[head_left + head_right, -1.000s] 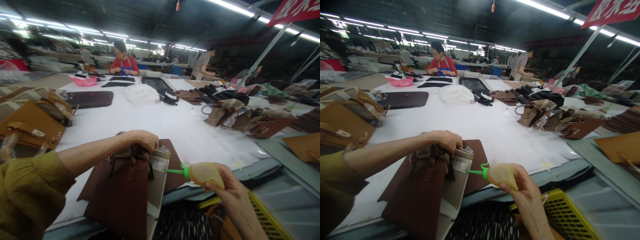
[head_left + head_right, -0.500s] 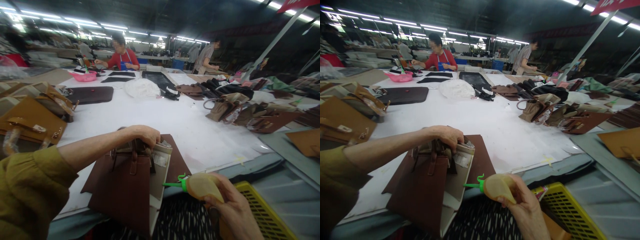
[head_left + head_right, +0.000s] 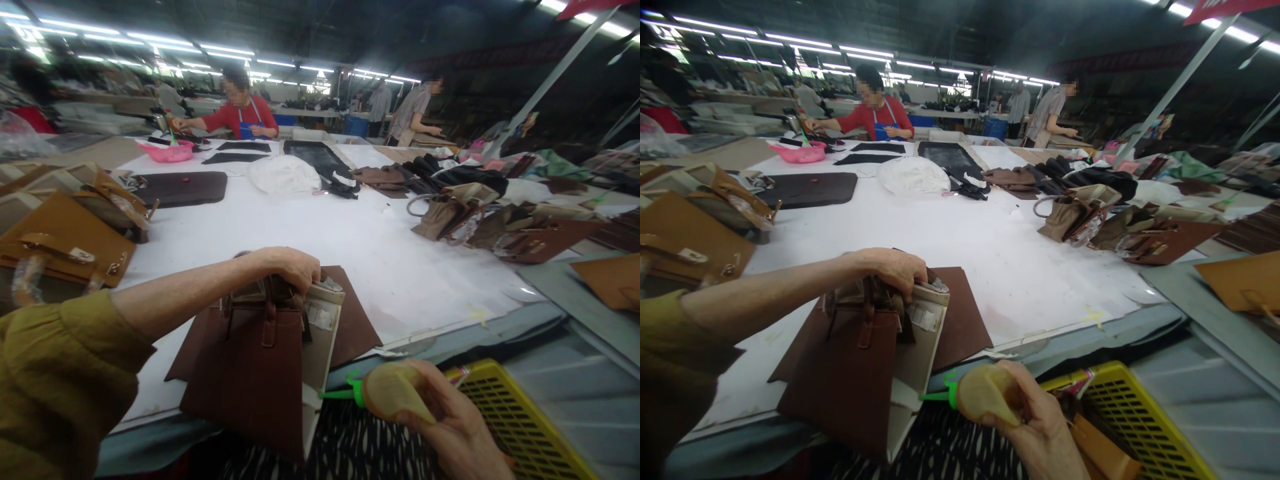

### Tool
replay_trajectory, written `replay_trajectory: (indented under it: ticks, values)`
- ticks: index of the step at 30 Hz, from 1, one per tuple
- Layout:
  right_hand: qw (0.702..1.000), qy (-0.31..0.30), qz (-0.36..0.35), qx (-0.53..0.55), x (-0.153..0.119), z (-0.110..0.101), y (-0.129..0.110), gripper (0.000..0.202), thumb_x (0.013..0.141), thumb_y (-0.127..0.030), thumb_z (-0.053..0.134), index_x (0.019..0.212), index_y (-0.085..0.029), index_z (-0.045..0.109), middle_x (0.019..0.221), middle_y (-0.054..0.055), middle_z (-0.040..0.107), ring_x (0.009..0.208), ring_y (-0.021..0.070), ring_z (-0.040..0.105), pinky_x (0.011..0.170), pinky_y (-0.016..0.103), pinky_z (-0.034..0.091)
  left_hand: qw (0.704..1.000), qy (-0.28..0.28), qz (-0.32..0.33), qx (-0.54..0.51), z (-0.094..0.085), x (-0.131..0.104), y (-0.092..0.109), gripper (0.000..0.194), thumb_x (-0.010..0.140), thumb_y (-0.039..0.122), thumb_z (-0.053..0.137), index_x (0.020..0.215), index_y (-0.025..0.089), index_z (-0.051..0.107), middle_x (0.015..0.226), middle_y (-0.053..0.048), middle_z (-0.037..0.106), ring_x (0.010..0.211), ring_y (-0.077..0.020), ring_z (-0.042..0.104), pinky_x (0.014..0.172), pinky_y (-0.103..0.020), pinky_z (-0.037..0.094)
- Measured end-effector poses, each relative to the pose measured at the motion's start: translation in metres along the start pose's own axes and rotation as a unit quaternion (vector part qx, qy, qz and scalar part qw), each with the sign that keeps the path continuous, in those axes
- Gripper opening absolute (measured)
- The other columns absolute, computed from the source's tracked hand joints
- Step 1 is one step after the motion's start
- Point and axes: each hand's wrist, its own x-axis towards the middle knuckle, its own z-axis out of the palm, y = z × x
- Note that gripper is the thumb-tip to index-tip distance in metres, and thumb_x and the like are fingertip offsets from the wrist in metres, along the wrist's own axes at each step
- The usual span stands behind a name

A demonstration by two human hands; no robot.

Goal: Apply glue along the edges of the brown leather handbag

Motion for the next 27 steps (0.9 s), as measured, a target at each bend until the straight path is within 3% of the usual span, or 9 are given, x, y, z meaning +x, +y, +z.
replay_trajectory:
  ticks: [3,5,10,14,21,27]
  values:
    - [0.996,0.052,0.014,0.073,-0.001,0.003,-0.012,0.044,0.054,-0.031,0.082,0.094,-0.024,0.065,0.083,0.001,0.068,0.068,0.0194,0.06,0.049,0.021,0.046,1.0,0.011,-0.007,0.01,-0.008,-0.013,0.009,0.015,0.057,0.019,0.058,0.07,0.015,0.063,0.059,0.0,0.056,0.053,-0.0136,0.047,0.044,-0.025,0.031]
    - [0.993,0.052,0.018,0.106,0.001,0.0,-0.02,0.045,0.057,-0.033,0.081,0.096,-0.023,0.062,0.074,0.001,0.066,0.054,0.0162,0.055,0.041,0.022,0.041,0.999,0.034,-0.021,0.02,-0.019,-0.028,0.019,0.014,0.057,0.019,0.058,0.07,0.016,0.063,0.06,0.0,0.057,0.054,-0.0141,0.048,0.044,-0.025,0.032]
    - [0.989,0.07,-0.038,0.126,0.02,-0.012,-0.035,0.048,0.068,-0.036,0.075,0.11,-0.022,0.055,0.081,0.004,0.066,0.058,0.016,0.056,0.052,0.025,0.045,0.981,0.169,-0.042,0.09,-0.044,-0.062,0.038,0.019,0.057,0.013,0.053,0.073,0.019,0.063,0.067,0.0,0.063,0.055,-0.0139,0.051,0.046,-0.024,0.033]
    - [0.977,0.11,-0.099,0.156,0.039,-0.009,-0.041,0.044,0.069,-0.036,0.075,0.106,-0.021,0.055,0.082,0.003,0.065,0.059,0.0151,0.055,0.053,0.024,0.045,0.952,0.261,-0.032,0.156,-0.041,-0.068,0.038,0.019,0.061,0.007,0.047,0.071,0.017,0.06,0.07,-0.003,0.063,0.06,-0.0151,0.055,0.051,-0.024,0.036]
    - [0.981,0.108,-0.153,0.058,0.057,0.001,-0.05,0.046,0.072,-0.041,0.071,0.108,-0.02,0.051,0.088,0.004,0.064,0.065,0.0179,0.057,0.057,0.027,0.049,0.962,0.21,-0.066,0.162,-0.007,-0.054,0.028,0.015,0.069,0.013,0.054,0.083,0.015,0.06,0.084,-0.009,0.065,0.073,-0.0223,0.059,0.058,-0.028,0.04]
    - [0.967,0.162,-0.195,0.023,0.064,0.012,-0.048,0.05,0.065,-0.04,0.075,0.106,-0.022,0.052,0.095,0.004,0.063,0.082,0.022,0.06,0.072,0.03,0.05,0.962,0.197,-0.07,0.175,-0.01,-0.052,0.028,0.012,0.069,0.009,0.054,0.079,0.01,0.061,0.078,-0.011,0.064,0.065,-0.0197,0.054,0.054,-0.028,0.036]
